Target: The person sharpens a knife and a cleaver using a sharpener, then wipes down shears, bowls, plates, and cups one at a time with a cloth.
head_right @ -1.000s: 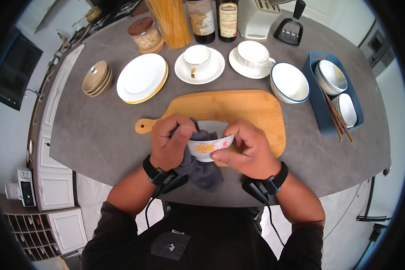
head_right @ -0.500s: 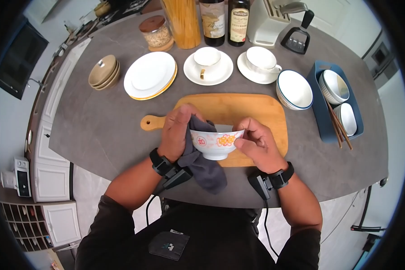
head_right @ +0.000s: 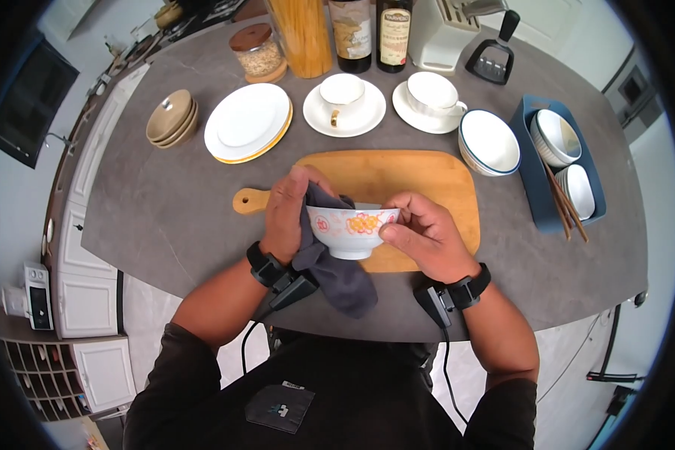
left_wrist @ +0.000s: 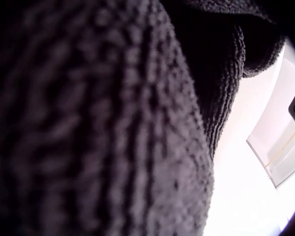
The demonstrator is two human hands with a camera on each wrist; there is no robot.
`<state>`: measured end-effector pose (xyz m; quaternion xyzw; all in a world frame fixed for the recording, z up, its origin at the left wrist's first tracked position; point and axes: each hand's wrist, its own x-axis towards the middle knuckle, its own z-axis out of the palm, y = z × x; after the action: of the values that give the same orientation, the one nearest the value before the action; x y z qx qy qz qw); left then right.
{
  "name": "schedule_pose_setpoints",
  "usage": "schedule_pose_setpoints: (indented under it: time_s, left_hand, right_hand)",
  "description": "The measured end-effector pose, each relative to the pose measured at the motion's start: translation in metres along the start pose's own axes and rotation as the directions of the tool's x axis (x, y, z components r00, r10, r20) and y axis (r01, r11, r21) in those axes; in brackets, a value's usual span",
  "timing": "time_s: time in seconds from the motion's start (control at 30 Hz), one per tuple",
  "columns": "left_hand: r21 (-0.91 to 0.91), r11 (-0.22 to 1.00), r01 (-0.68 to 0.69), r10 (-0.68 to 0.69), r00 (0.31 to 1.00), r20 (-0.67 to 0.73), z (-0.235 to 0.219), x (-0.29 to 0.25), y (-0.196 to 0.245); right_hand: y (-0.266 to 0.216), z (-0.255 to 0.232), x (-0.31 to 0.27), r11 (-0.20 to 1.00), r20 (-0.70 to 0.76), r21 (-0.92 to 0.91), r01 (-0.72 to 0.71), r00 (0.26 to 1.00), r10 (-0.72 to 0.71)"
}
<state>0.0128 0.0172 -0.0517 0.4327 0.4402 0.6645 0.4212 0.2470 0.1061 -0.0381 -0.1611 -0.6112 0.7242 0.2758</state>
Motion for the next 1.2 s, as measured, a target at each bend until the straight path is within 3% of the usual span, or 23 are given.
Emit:
schedule_pose_setpoints:
  time_s: [0.47,0.6,0.73,0.87,0.97,1.0,1.03,1.2]
  left_hand:
    - [0.073,0.982,-0.173,0.171,0.985,0.029,0.009,-0.007,0.009]
    - [0.190,0.947,-0.260,0.253,0.966,0.058,0.011,-0.009,0.014]
    - [0.336,0.848,-0.409,0.387,0.912,0.134,0.010,-0.008,0.021]
    - [0.440,0.817,-0.373,0.347,0.927,0.142,0.010,-0.013,0.026]
    - [0.488,0.787,-0.378,0.378,0.920,0.103,0.012,-0.014,0.026]
    - [0.526,0.765,-0.371,0.387,0.918,0.085,0.011,-0.014,0.024]
    - [0.493,0.776,-0.394,0.432,0.901,0.040,0.012,-0.009,0.019]
    - [0.406,0.835,-0.372,0.412,0.911,-0.012,0.011,-0.008,0.014]
  right_hand:
    - [-0.001,0.005,0.000,0.994,0.032,-0.094,-0.048,0.998,0.051]
    - [0.000,0.009,0.001,0.993,0.002,-0.105,-0.053,0.999,0.053]
    - [0.002,0.016,0.003,0.957,-0.012,-0.291,-0.003,1.000,0.000]
    - [0.000,0.035,0.008,0.981,-0.084,-0.186,0.062,0.993,-0.079]
    - [0.000,0.041,0.009,0.909,-0.108,-0.407,0.085,0.984,-0.141]
    - [-0.002,0.045,0.009,0.911,-0.111,-0.404,0.076,0.985,-0.131]
    - [-0.006,0.048,0.008,0.900,-0.129,-0.430,0.073,0.982,-0.140]
    - [0.000,0.053,0.011,0.885,-0.145,-0.439,0.157,0.959,-0.243]
